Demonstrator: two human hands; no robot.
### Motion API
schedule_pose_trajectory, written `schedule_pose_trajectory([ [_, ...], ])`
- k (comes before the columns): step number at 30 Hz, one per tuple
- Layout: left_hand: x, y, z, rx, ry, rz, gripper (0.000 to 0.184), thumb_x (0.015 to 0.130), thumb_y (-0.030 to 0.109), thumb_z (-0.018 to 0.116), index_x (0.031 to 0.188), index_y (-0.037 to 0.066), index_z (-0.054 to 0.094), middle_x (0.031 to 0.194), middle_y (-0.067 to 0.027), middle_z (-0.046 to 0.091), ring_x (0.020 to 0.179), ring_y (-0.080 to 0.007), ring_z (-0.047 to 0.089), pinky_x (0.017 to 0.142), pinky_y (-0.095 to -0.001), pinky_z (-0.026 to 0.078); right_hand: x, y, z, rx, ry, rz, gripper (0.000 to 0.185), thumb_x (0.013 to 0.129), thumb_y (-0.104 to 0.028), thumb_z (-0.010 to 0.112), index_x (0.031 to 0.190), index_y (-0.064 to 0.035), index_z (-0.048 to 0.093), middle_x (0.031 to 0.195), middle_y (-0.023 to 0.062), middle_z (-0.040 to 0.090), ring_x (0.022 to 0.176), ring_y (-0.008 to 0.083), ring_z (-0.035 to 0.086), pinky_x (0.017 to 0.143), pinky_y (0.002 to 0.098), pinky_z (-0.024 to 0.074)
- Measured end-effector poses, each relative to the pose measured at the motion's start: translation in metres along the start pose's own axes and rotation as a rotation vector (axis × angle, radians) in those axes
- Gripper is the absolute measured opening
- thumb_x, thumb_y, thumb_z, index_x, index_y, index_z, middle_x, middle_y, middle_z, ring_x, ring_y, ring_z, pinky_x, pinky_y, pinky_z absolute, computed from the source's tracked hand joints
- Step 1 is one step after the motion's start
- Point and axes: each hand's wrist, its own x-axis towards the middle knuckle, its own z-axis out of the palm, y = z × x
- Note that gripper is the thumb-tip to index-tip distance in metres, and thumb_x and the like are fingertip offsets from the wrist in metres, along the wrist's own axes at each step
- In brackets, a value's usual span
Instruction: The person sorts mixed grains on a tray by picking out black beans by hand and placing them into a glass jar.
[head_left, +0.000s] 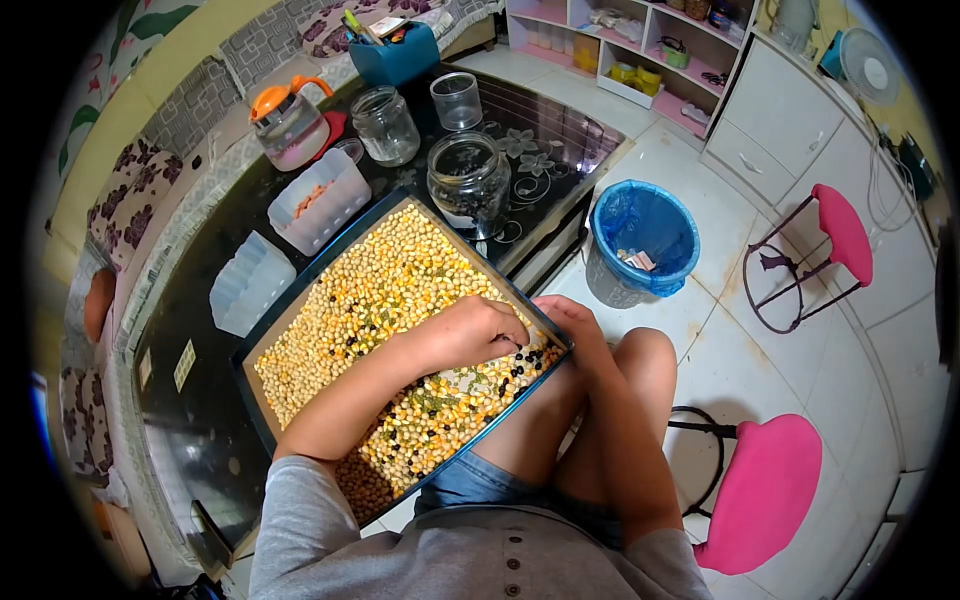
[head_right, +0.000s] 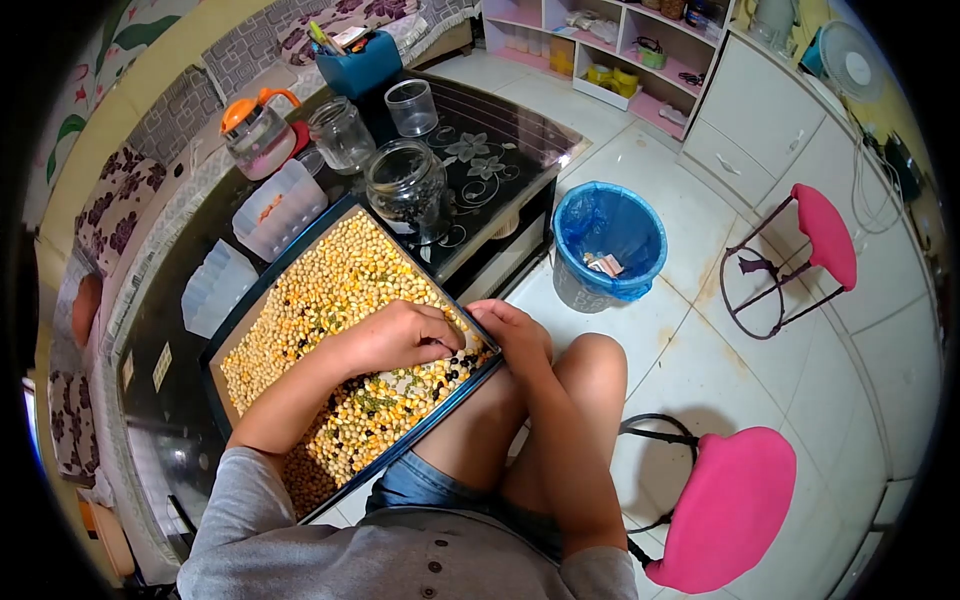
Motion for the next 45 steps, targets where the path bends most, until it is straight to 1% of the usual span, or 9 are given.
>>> schedule_pose_trajectory([
  [2, 0.000, 0.002, 0.002, 0.009, -0.063, 0.002, 0.015, 0.071, 0.005, 0.066, 0.086, 0.004, 0.064, 0.085, -0.0092, 0.064, 0.076, -0.0252, 0.063, 0.070, -0.0328, 0.050, 0.000, 0.001, -0.001, 0.004, -0.003, -0.006, 0.022, 0.090, -0.018, 0.049, 0.101, -0.0023, 0.059, 0.089, -0.0002, 0.061, 0.082, 0.0052, 0.053, 0.076, 0.0182, 0.0411],
  [12, 0.005, -0.002, 0.006, 0.116, -0.087, -0.017, 0.012, 0.070, 0.005, 0.065, 0.082, 0.003, 0.061, 0.080, -0.0108, 0.062, 0.073, -0.0283, 0.061, 0.069, -0.0359, 0.049, 0.001, 0.002, -0.001, -0.021, 0.026, 0.006, 0.022, 0.089, -0.018, 0.050, 0.101, -0.0021, 0.059, 0.090, -0.0001, 0.060, 0.083, 0.0055, 0.053, 0.077, 0.0188, 0.0406],
  [14, 0.006, 0.000, 0.005, 0.123, -0.140, -0.057, 0.011, 0.069, 0.004, 0.064, 0.079, 0.002, 0.060, 0.075, -0.0112, 0.061, 0.068, -0.0273, 0.061, 0.065, -0.0346, 0.049, 0.000, 0.002, -0.001, -0.019, 0.031, 0.012, 0.021, 0.089, -0.018, 0.050, 0.101, -0.0021, 0.059, 0.090, 0.0000, 0.060, 0.084, 0.0054, 0.052, 0.077, 0.0188, 0.0405],
  [20, 0.005, 0.003, 0.001, -0.015, -0.106, -0.125, 0.011, 0.068, 0.003, 0.061, 0.078, 0.003, 0.060, 0.069, -0.0100, 0.059, 0.061, -0.0225, 0.059, 0.059, -0.0309, 0.048, 0.001, 0.003, 0.000, 0.018, 0.024, 0.025, 0.021, 0.089, -0.018, 0.050, 0.100, -0.0024, 0.059, 0.088, -0.0010, 0.060, 0.082, 0.0049, 0.052, 0.077, 0.0182, 0.0403],
  [22, 0.005, 0.000, 0.004, -0.009, -0.092, -0.098, 0.010, 0.068, 0.003, 0.062, 0.078, 0.003, 0.061, 0.070, -0.0097, 0.060, 0.061, -0.0223, 0.060, 0.059, -0.0308, 0.048, 0.002, 0.003, 0.000, -0.005, 0.054, 0.011, 0.021, 0.087, -0.018, 0.051, 0.098, -0.0007, 0.059, 0.087, 0.0015, 0.061, 0.079, 0.0069, 0.055, 0.073, 0.0201, 0.0433],
  [27, 0.006, -0.001, 0.006, -0.005, -0.092, -0.061, 0.010, 0.069, 0.004, 0.064, 0.079, 0.003, 0.063, 0.073, -0.0088, 0.061, 0.064, -0.0216, 0.061, 0.061, -0.0303, 0.049, -0.001, -0.001, 0.003, -0.007, 0.048, 0.003, 0.022, 0.087, -0.017, 0.051, 0.098, -0.0005, 0.059, 0.087, 0.0016, 0.061, 0.079, 0.0069, 0.055, 0.074, 0.0201, 0.0431],
  [30, 0.006, 0.000, 0.005, -0.034, -0.137, -0.098, 0.010, 0.070, 0.004, 0.066, 0.079, 0.003, 0.063, 0.076, -0.0085, 0.062, 0.067, -0.0209, 0.062, 0.062, -0.0298, 0.049, -0.002, -0.002, 0.003, 0.003, 0.040, -0.004, 0.022, 0.087, -0.017, 0.051, 0.099, -0.0005, 0.059, 0.088, 0.0017, 0.061, 0.080, 0.0068, 0.055, 0.074, 0.0201, 0.0429],
  [35, 0.006, -0.004, 0.010, 0.026, -0.099, -0.023, 0.011, 0.069, 0.005, 0.067, 0.079, 0.003, 0.063, 0.079, -0.0087, 0.063, 0.070, -0.0240, 0.062, 0.066, -0.0315, 0.050, 0.000, 0.001, 0.000, -0.014, 0.013, -0.006, 0.022, 0.090, -0.017, 0.049, 0.101, -0.0016, 0.059, 0.089, -0.0002, 0.060, 0.082, 0.0059, 0.053, 0.077, 0.0191, 0.0406],
  [45, 0.006, 0.010, 0.004, 0.110, -0.134, -0.045, 0.011, 0.070, 0.006, 0.065, 0.080, 0.003, 0.064, 0.084, -0.0107, 0.063, 0.075, -0.0268, 0.062, 0.071, -0.0336, 0.050, 0.000, 0.001, 0.000, -0.016, 0.017, 0.019, 0.023, 0.090, -0.019, 0.050, 0.100, -0.0015, 0.059, 0.089, -0.0001, 0.060, 0.083, 0.0061, 0.053, 0.077, 0.0191, 0.0406],
])
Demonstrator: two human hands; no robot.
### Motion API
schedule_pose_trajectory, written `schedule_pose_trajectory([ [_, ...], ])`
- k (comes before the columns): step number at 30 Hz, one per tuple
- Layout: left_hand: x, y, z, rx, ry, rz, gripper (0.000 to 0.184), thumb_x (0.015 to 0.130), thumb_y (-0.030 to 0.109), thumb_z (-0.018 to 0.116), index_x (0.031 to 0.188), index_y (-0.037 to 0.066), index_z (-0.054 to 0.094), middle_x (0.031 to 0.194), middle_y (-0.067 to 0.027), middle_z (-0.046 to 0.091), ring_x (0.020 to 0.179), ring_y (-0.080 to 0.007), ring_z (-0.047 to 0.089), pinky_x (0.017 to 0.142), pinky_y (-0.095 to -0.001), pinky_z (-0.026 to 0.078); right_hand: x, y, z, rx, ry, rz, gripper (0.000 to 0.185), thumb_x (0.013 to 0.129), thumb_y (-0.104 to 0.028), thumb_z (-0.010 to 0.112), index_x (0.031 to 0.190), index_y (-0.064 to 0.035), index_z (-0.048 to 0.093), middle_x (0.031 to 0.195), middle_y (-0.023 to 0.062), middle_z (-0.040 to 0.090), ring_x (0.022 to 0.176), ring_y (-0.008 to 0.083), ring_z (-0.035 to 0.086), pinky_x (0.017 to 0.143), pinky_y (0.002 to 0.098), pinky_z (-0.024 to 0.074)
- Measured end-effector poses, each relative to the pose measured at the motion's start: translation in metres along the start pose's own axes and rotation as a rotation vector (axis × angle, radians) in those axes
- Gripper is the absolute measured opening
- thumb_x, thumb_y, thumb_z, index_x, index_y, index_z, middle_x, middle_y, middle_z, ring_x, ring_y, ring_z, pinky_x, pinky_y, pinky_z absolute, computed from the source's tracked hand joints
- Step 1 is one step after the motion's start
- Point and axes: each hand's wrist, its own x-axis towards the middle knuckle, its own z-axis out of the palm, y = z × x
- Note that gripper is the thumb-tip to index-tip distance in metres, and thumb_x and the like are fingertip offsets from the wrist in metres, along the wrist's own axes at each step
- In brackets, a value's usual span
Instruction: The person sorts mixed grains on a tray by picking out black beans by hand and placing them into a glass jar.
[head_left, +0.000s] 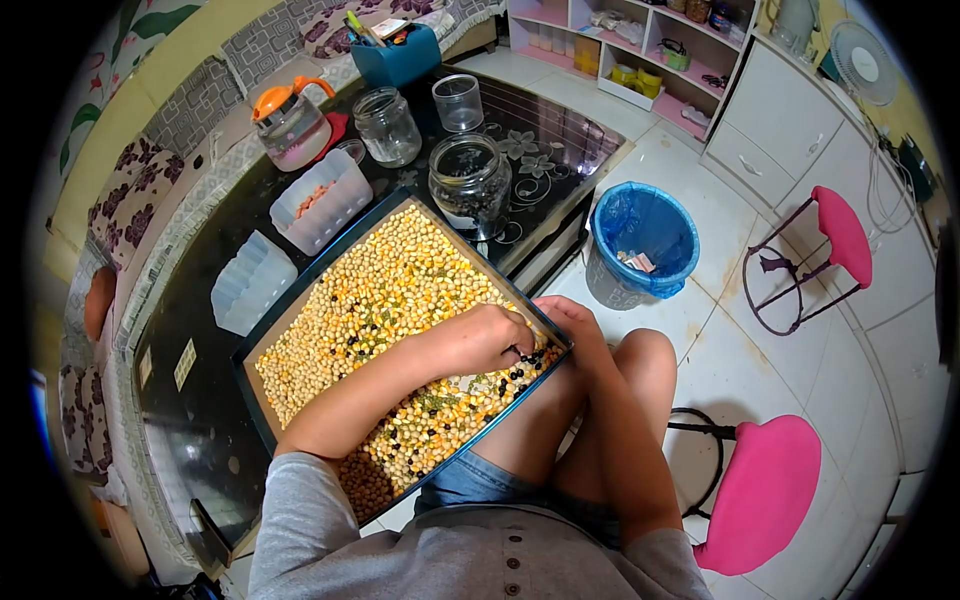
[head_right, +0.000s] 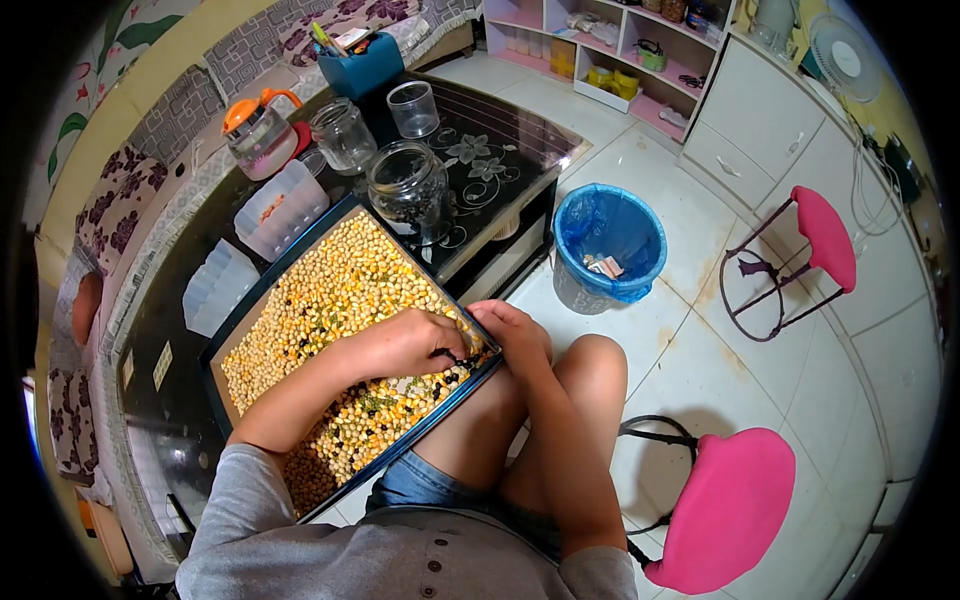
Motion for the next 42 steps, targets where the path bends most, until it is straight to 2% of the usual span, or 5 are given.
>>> schedule_pose_trajectory([
  [15, 0.000, -0.010, -0.001, 0.000, -0.014, 0.072, 0.011, 0.070, 0.007, 0.065, 0.080, 0.003, 0.064, 0.079, -0.0104, 0.063, 0.072, -0.0263, 0.062, 0.068, -0.0326, 0.050, 0.002, 0.002, 0.000, -0.033, 0.018, -0.023, 0.023, 0.088, -0.019, 0.051, 0.099, -0.0016, 0.059, 0.089, 0.0015, 0.061, 0.081, 0.0074, 0.054, 0.075, 0.0201, 0.0426],
  [27, 0.015, -0.028, -0.154, 0.070, 0.422, -0.201, 0.013, 0.072, 0.008, 0.065, 0.081, 0.000, 0.064, 0.072, -0.0061, 0.065, 0.068, -0.0105, 0.061, 0.063, -0.0245, 0.048, 0.002, 0.003, 0.000, 0.012, 0.021, 0.017, 0.022, 0.089, -0.019, 0.050, 0.101, -0.0031, 0.060, 0.088, -0.0014, 0.061, 0.081, 0.0048, 0.053, 0.075, 0.0179, 0.0407],
  [35, 0.031, -0.060, -0.153, 0.314, 0.443, -0.289, 0.019, 0.072, 0.008, 0.067, 0.090, 0.002, 0.065, 0.080, -0.0103, 0.066, 0.073, -0.0182, 0.064, 0.065, -0.0290, 0.049, 0.002, 0.006, -0.001, -0.012, 0.050, -0.027, 0.022, 0.087, -0.018, 0.052, 0.098, -0.0006, 0.057, 0.086, 0.0045, 0.061, 0.078, 0.0097, 0.057, 0.072, 0.0223, 0.0464],
  [38, 0.014, -0.040, -0.132, 0.205, 0.629, -0.154, 0.013, 0.073, 0.007, 0.067, 0.085, 0.002, 0.064, 0.083, -0.0096, 0.063, 0.074, -0.0185, 0.063, 0.064, -0.0288, 0.050, 0.002, 0.008, -0.001, 0.054, 0.035, -0.011, 0.021, 0.087, -0.017, 0.051, 0.099, -0.0005, 0.057, 0.085, 0.0041, 0.061, 0.078, 0.0095, 0.058, 0.072, 0.0221, 0.0467],
  [42, -0.008, -0.010, -0.078, 0.000, 0.325, 0.137, 0.004, 0.072, 0.005, 0.065, 0.075, 0.004, 0.063, 0.075, -0.0064, 0.063, 0.069, -0.0192, 0.061, 0.063, -0.0292, 0.049, 0.004, 0.009, -0.003, 0.046, 0.021, 0.012, 0.021, 0.088, -0.017, 0.051, 0.099, -0.0019, 0.060, 0.089, -0.0012, 0.060, 0.083, 0.0061, 0.053, 0.077, 0.0184, 0.0404],
])
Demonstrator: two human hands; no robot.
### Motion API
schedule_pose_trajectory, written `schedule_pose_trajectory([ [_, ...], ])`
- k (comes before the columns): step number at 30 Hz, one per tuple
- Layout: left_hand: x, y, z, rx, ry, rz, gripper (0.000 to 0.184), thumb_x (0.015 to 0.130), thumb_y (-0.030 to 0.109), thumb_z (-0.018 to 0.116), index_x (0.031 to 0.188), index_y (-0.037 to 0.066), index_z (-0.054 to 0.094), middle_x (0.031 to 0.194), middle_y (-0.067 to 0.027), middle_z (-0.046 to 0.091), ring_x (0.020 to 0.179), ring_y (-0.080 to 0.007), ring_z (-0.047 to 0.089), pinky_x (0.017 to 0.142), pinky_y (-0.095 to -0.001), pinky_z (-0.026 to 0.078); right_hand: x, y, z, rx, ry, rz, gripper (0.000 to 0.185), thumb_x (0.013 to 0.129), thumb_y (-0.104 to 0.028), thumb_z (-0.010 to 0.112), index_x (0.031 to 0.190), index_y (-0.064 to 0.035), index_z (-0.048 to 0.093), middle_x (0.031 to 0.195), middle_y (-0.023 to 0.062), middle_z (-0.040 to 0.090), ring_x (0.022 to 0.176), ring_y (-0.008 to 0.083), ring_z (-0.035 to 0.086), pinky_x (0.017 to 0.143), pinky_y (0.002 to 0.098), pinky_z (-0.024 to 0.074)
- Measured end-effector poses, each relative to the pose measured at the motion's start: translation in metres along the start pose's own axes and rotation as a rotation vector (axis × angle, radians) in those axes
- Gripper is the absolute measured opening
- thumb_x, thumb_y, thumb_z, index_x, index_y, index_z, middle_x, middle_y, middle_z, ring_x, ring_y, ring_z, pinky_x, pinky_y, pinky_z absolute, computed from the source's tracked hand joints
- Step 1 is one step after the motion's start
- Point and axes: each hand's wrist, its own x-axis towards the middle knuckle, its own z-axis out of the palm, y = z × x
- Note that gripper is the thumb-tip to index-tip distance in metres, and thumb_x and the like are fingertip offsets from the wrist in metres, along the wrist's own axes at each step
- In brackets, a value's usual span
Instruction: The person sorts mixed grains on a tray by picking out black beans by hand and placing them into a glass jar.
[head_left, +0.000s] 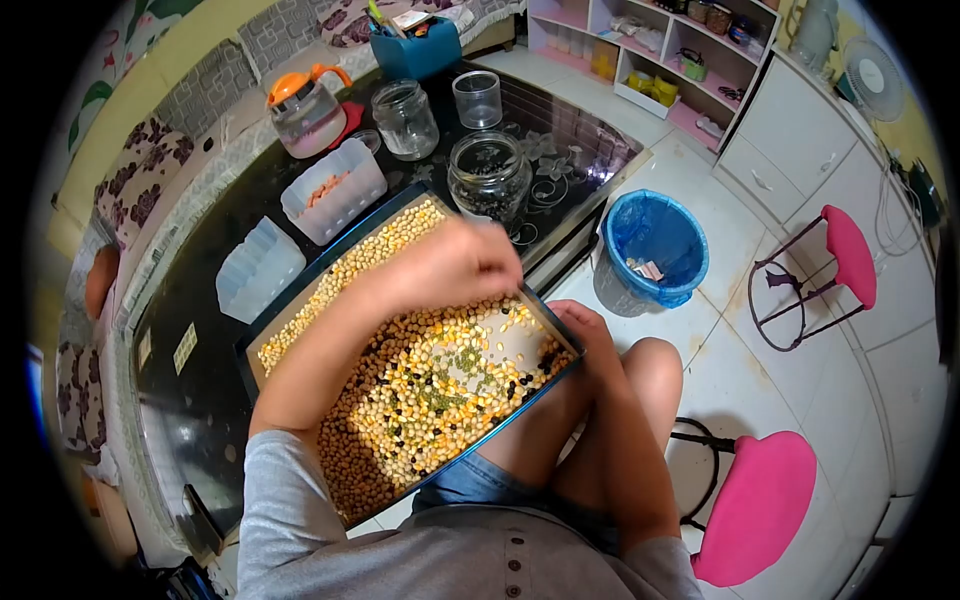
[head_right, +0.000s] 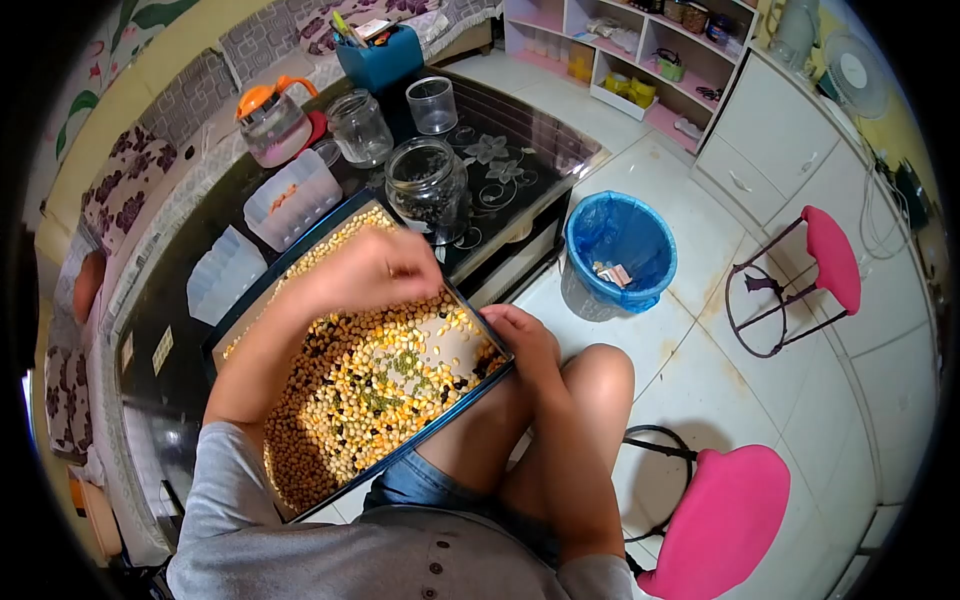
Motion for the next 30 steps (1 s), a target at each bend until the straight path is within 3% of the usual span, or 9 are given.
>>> schedule_pose_trajectory([
  [3, -0.021, 0.015, 0.039, -0.132, -0.246, -0.013, 0.009, 0.073, 0.009, 0.066, 0.080, 0.004, 0.065, 0.077, -0.0070, 0.064, 0.071, -0.0209, 0.062, 0.066, -0.0312, 0.052, -0.001, -0.002, 0.001, -0.014, -0.002, -0.004, 0.021, 0.089, -0.018, 0.051, 0.099, -0.0018, 0.060, 0.089, -0.0007, 0.060, 0.082, 0.0062, 0.053, 0.076, 0.0185, 0.0405],
  [5, -0.032, 0.015, 0.062, -0.213, -0.296, 0.090, 0.014, 0.071, 0.006, 0.067, 0.083, 0.002, 0.063, 0.083, -0.0098, 0.062, 0.077, -0.0246, 0.062, 0.069, -0.0330, 0.051, -0.002, -0.003, 0.000, -0.021, -0.002, -0.001, 0.021, 0.089, -0.018, 0.051, 0.099, -0.0017, 0.060, 0.089, -0.0004, 0.060, 0.082, 0.0063, 0.053, 0.076, 0.0186, 0.0406],
  [10, -0.047, 0.016, 0.076, -0.146, -0.411, 0.022, 0.016, 0.069, 0.006, 0.067, 0.084, 0.002, 0.062, 0.083, -0.0104, 0.059, 0.077, -0.0275, 0.060, 0.069, -0.0358, 0.050, -0.003, -0.005, 0.001, 0.000, 0.000, 0.020, 0.022, 0.089, -0.019, 0.050, 0.099, -0.0015, 0.060, 0.089, -0.0001, 0.061, 0.083, 0.0065, 0.053, 0.077, 0.0190, 0.0408],
  [17, -0.058, 0.006, 0.069, -0.077, -0.378, -0.015, 0.014, 0.073, 0.008, 0.065, 0.087, 0.004, 0.064, 0.085, -0.0090, 0.063, 0.077, -0.0249, 0.062, 0.069, -0.0331, 0.051, 0.001, 0.002, -0.003, 0.013, 0.001, 0.023, 0.022, 0.089, -0.019, 0.051, 0.100, -0.0024, 0.060, 0.090, -0.0004, 0.060, 0.082, 0.0061, 0.053, 0.076, 0.0181, 0.0408],
  [20, -0.050, -0.004, 0.060, -0.070, -0.239, -0.074, 0.012, 0.075, 0.010, 0.065, 0.086, 0.006, 0.066, 0.087, -0.0084, 0.066, 0.075, -0.0225, 0.064, 0.067, -0.0316, 0.052, 0.001, 0.003, -0.003, 0.004, 0.003, 0.021, 0.022, 0.089, -0.019, 0.051, 0.100, -0.0026, 0.059, 0.090, -0.0006, 0.060, 0.082, 0.0059, 0.053, 0.076, 0.0180, 0.0408],
  [24, -0.036, -0.014, 0.052, 0.042, -0.092, -0.207, 0.015, 0.074, 0.009, 0.065, 0.088, 0.004, 0.066, 0.086, -0.0105, 0.065, 0.075, -0.0250, 0.063, 0.068, -0.0322, 0.051, 0.000, 0.001, -0.003, 0.040, -0.025, 0.026, 0.022, 0.089, -0.019, 0.051, 0.100, -0.0022, 0.059, 0.090, -0.0006, 0.060, 0.083, 0.0058, 0.053, 0.077, 0.0182, 0.0406],
  [30, -0.030, -0.032, 0.056, 0.100, -0.091, -0.180, 0.019, 0.071, 0.006, 0.066, 0.089, 0.002, 0.066, 0.084, -0.0129, 0.064, 0.075, -0.0272, 0.062, 0.070, -0.0339, 0.050, 0.000, 0.002, -0.003, 0.013, -0.009, 0.019, 0.022, 0.089, -0.020, 0.051, 0.100, -0.0025, 0.059, 0.090, -0.0010, 0.060, 0.084, 0.0058, 0.052, 0.078, 0.0185, 0.0397],
])
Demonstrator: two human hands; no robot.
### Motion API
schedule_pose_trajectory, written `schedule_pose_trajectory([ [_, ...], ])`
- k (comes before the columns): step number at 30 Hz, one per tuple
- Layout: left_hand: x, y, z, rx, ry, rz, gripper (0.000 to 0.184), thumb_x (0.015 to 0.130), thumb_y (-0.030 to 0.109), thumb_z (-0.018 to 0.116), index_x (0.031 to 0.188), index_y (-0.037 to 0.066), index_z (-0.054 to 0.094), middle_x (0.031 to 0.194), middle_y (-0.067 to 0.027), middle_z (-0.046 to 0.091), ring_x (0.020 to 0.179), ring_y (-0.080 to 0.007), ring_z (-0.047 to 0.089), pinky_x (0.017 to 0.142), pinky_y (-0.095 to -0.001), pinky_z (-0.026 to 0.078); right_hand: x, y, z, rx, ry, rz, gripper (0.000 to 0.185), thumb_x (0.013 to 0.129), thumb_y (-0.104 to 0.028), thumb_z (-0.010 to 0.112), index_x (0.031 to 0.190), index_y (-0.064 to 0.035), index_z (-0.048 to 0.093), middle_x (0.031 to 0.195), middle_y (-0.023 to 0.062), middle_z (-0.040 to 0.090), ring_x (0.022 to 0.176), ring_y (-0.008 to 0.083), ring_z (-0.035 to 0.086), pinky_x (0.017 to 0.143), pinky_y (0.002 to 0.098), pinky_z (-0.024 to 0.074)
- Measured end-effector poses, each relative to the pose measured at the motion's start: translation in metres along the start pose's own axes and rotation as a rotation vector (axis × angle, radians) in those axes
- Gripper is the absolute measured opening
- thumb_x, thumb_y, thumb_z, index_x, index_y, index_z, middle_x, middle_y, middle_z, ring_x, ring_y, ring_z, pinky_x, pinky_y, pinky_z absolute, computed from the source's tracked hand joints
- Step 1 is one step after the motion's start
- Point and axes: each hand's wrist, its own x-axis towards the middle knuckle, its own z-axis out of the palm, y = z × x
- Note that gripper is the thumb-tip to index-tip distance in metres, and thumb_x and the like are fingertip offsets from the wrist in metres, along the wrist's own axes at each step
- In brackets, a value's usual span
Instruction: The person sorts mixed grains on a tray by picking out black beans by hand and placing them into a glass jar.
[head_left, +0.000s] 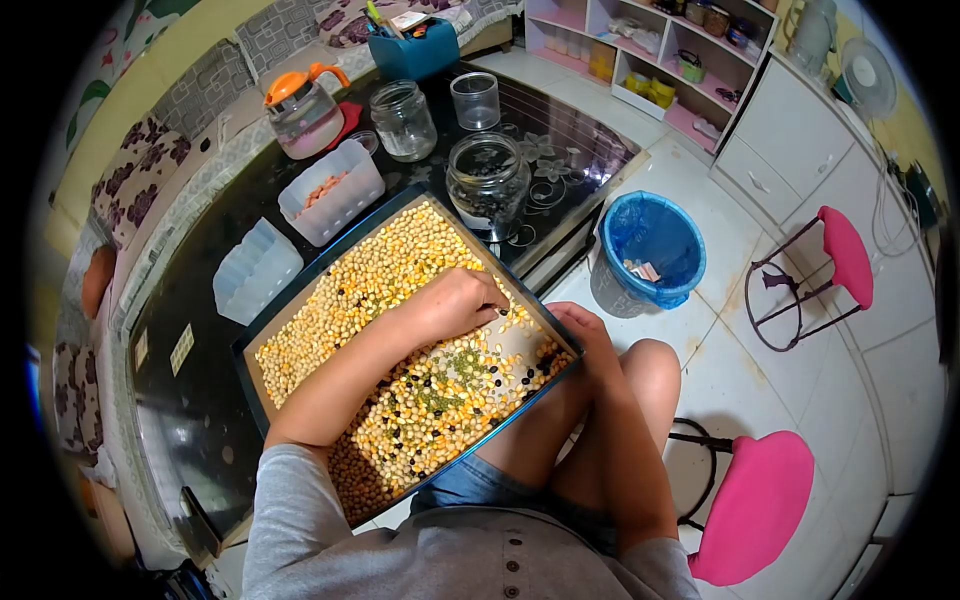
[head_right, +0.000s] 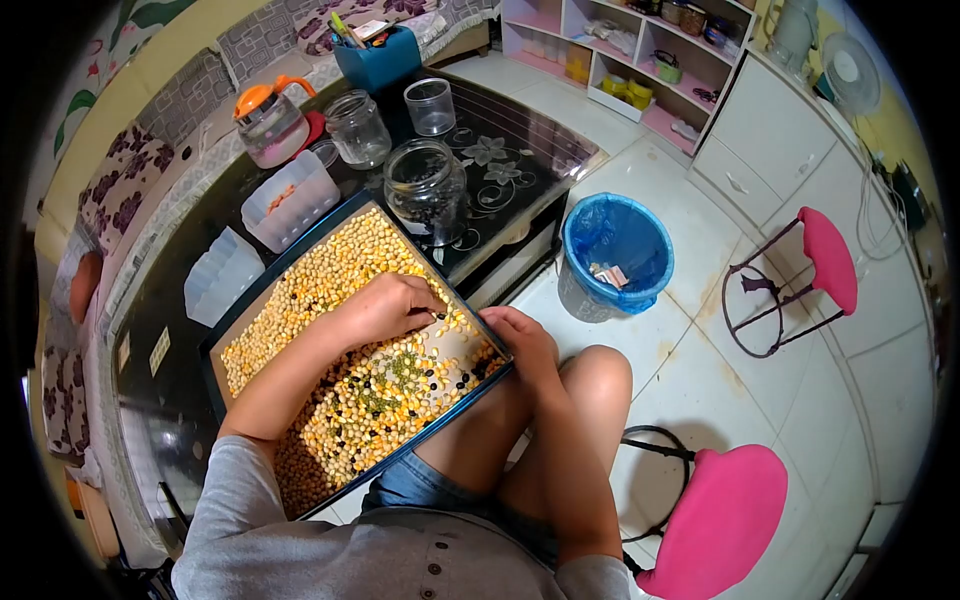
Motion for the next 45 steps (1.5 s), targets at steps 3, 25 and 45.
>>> schedule_pose_trajectory([
  [3, 0.000, 0.002, 0.000, 0.037, -0.011, 0.010, 0.021, 0.069, 0.005, 0.067, 0.090, 0.002, 0.066, 0.084, -0.0131, 0.064, 0.075, -0.0274, 0.062, 0.070, -0.0341, 0.051, 0.000, 0.000, 0.001, -0.012, 0.006, -0.003, 0.022, 0.089, -0.020, 0.051, 0.099, -0.0031, 0.060, 0.090, -0.0013, 0.060, 0.084, 0.0058, 0.052, 0.079, 0.0188, 0.0390],
  [25, 0.004, 0.009, 0.000, 0.001, -0.138, 0.025, 0.018, 0.070, 0.009, 0.069, 0.086, 0.003, 0.065, 0.085, -0.0110, 0.064, 0.076, -0.0266, 0.063, 0.070, -0.0343, 0.050, -0.003, -0.006, 0.004, 0.005, -0.034, -0.027, 0.022, 0.090, -0.020, 0.051, 0.100, -0.0020, 0.059, 0.091, -0.0002, 0.060, 0.086, 0.0063, 0.052, 0.080, 0.0190, 0.0388],
  [45, 0.043, -0.004, -0.112, -0.113, 0.057, -0.179, 0.008, 0.077, 0.007, 0.060, 0.083, 0.000, 0.062, 0.070, -0.0038, 0.063, 0.063, -0.0072, 0.057, 0.059, -0.0234, 0.047, 0.001, 0.000, 0.002, -0.022, 0.004, -0.027, 0.022, 0.089, -0.019, 0.051, 0.100, -0.0027, 0.060, 0.087, -0.0007, 0.060, 0.081, 0.0060, 0.053, 0.075, 0.0185, 0.0410],
])
